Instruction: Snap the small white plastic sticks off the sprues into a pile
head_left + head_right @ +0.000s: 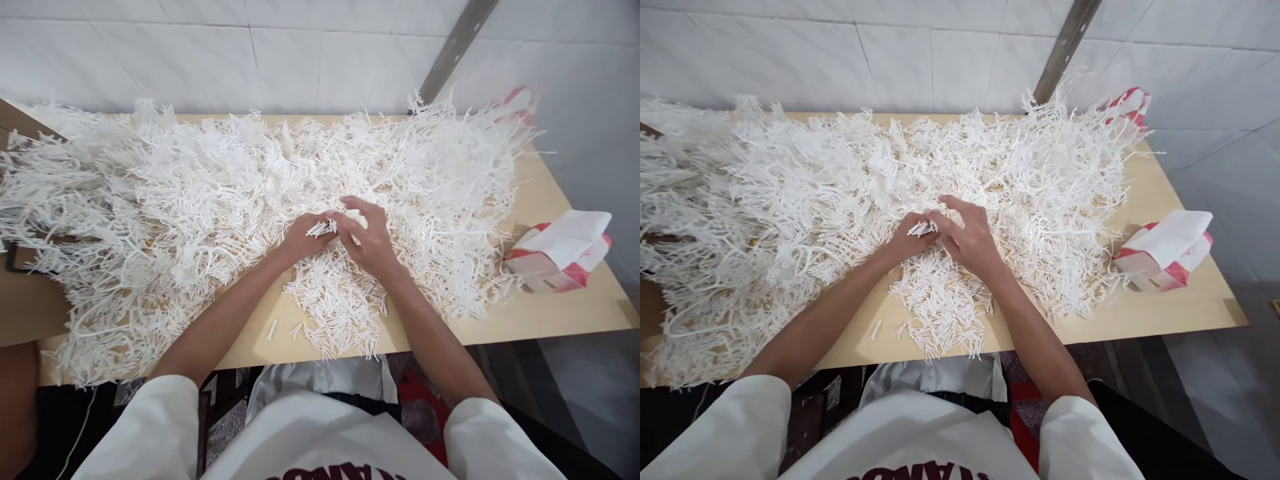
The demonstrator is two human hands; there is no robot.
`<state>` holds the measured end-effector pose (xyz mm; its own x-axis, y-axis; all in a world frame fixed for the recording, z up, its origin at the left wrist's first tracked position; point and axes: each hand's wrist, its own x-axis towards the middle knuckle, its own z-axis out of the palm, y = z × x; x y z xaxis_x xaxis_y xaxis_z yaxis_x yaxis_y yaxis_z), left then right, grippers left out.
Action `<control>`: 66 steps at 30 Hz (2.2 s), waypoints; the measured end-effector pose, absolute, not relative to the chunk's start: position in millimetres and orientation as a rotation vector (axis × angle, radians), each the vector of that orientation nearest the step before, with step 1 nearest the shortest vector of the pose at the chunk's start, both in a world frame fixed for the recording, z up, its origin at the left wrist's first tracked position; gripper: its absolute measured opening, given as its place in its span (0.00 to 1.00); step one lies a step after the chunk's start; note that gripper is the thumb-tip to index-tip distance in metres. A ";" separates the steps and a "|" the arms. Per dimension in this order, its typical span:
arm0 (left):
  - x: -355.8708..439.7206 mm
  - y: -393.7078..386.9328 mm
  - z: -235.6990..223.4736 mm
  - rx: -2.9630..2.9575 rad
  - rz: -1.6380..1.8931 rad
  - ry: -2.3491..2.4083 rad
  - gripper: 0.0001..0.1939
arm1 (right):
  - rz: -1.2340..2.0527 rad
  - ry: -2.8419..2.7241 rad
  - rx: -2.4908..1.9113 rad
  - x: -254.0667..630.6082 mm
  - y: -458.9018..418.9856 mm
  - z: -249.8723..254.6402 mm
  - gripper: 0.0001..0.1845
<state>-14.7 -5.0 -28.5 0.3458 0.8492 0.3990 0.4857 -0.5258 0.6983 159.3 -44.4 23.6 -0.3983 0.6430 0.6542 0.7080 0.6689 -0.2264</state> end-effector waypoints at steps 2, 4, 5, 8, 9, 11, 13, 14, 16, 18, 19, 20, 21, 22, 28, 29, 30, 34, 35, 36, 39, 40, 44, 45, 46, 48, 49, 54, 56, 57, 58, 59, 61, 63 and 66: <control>-16.1 -4.8 -25.7 2.095 1.031 1.101 0.04 | -0.102 -2.244 -0.941 157.7 -47.3 25.6 0.24; -15.9 -5.2 -18.2 2.042 1.040 1.039 0.04 | -0.075 -2.251 -0.931 159.5 -46.7 25.5 0.23; -15.4 -5.2 -13.9 2.011 1.033 1.023 0.04 | -0.062 -2.239 -0.939 161.4 -45.4 24.6 0.22; -14.1 -4.2 -4.2 1.956 1.028 1.040 0.07 | -0.048 -2.215 -0.952 167.5 -40.0 20.1 0.17; -14.0 -3.7 -2.9 1.954 1.034 1.053 0.09 | -0.050 -2.209 -0.948 168.6 -38.5 18.3 0.15; -14.0 -2.9 -3.1 1.975 1.021 1.066 0.14 | -0.060 -2.191 -0.941 168.8 -36.4 14.9 0.12; -13.8 -3.1 -4.8 2.007 0.985 1.052 0.20 | -0.083 -2.152 -0.936 166.9 -35.4 12.3 0.09; -13.6 -3.6 -5.2 2.027 0.985 1.025 0.22 | -0.091 -2.127 -0.941 165.7 -35.2 11.5 0.08; -13.0 -5.4 -3.6 2.077 1.058 0.932 0.22 | -0.077 -2.062 -0.979 163.7 -34.7 11.2 0.07; -12.6 -7.8 1.1 2.111 1.153 0.839 0.18 | 0.001 -1.971 -1.052 162.7 -34.2 12.3 0.05; -12.7 -9.0 3.9 2.105 1.172 0.818 0.16 | 0.063 -1.926 -1.088 162.5 -34.0 13.2 0.05; -12.9 -10.1 6.5 2.080 1.171 0.819 0.14 | 0.138 -1.886 -1.120 162.3 -34.1 14.1 0.06; -13.1 -11.0 8.5 2.041 1.159 0.840 0.12 | 0.226 -1.851 -1.146 162.0 -34.3 15.0 0.06; -13.3 -11.7 9.8 2.000 1.147 0.869 0.12 | 0.321 -1.825 -1.162 161.6 -34.8 15.8 0.06; -12.1 -13.1 4.6 1.874 1.164 0.969 0.12 | 0.517 -1.672 -1.148 157.4 -38.0 14.8 0.10; -11.8 -13.2 3.6 1.854 1.150 0.972 0.12 | 0.500 -1.642 -1.133 156.7 -37.9 14.0 0.11; -11.6 -13.2 3.0 1.831 1.135 0.974 0.11 | 0.498 -1.618 -1.115 156.1 -37.6 13.2 0.12; -11.4 -13.1 3.3 1.761 1.093 0.959 0.11 | 0.605 -1.588 -1.079 154.8 -36.8 13.2 0.17; -11.5 -13.0 3.6 1.756 1.085 0.957 0.11 | 0.631 -1.598 -1.086 154.6 -36.9 14.3 0.19; -11.5 -12.9 3.9 1.755 1.076 0.955 0.11 | 0.646 -1.613 -1.101 154.6 -37.0 15.6 0.20; -11.5 -12.9 4.6 1.766 1.042 0.973 0.13 | 0.641 -1.663 -1.162 154.9 -37.5 19.5 0.21; -11.3 -13.1 4.7 1.778 1.041 0.986 0.14 | 0.634 -1.675 -1.172 155.1 -37.7 20.4 0.19; -10.7 -13.2 3.3 1.913 1.101 1.037 0.14 | 0.636 -1.670 -1.155 157.0 -37.6 20.2 0.17; -10.5 -13.0 2.1 1.957 1.104 1.045 0.14 | 0.618 -1.657 -1.157 157.7 -37.4 19.3 0.18; -10.4 -12.6 0.6 1.999 1.095 1.050 0.13 | 0.581 -1.651 -1.166 158.5 -37.2 18.1 0.17; -10.4 -11.4 -3.3 2.075 1.064 1.063 0.12 | 0.453 -1.680 -1.185 159.9 -36.7 15.4 0.14; -10.5 -10.7 -5.3 2.113 1.053 1.073 0.12 | 0.379 -1.714 -1.187 160.5 -36.5 14.2 0.12; -11.6 -8.8 -12.6 2.307 1.018 1.160 0.10 | 0.231 -1.908 -1.156 163.1 -34.6 13.7 0.12; -12.2 -9.5 -13.8 2.366 1.017 1.181 0.11 | 0.280 -1.970 -1.196 164.7 -33.6 16.3 0.13; -12.4 -10.2 -14.2 2.389 1.019 1.189 0.11 | 0.309 -2.000 -1.226 165.7 -33.1 17.9 0.13; -12.4 -11.1 -14.5 2.407 1.021 1.194 0.11 | 0.330 -2.031 -1.260 166.9 -32.7 19.3 0.14; -12.1 -12.2 -14.6 2.423 1.024 1.194 0.11 | 0.342 -2.069 -1.291 168.2 -32.3 20.5 0.14; -10.8 -14.4 -14.5 2.442 1.028 1.185 0.10 | 0.314 -2.158 -1.333 170.5 -32.1 21.9 0.15; -9.0 -15.3 -13.7 2.443 1.013 1.184 0.08 | 0.219 -2.245 -1.329 171.2 -33.0 22.0 0.17; -8.4 -10.9 -11.3 2.351 1.001 1.273 0.07 | 0.047 -2.278 -1.239 166.9 -38.4 22.4 0.17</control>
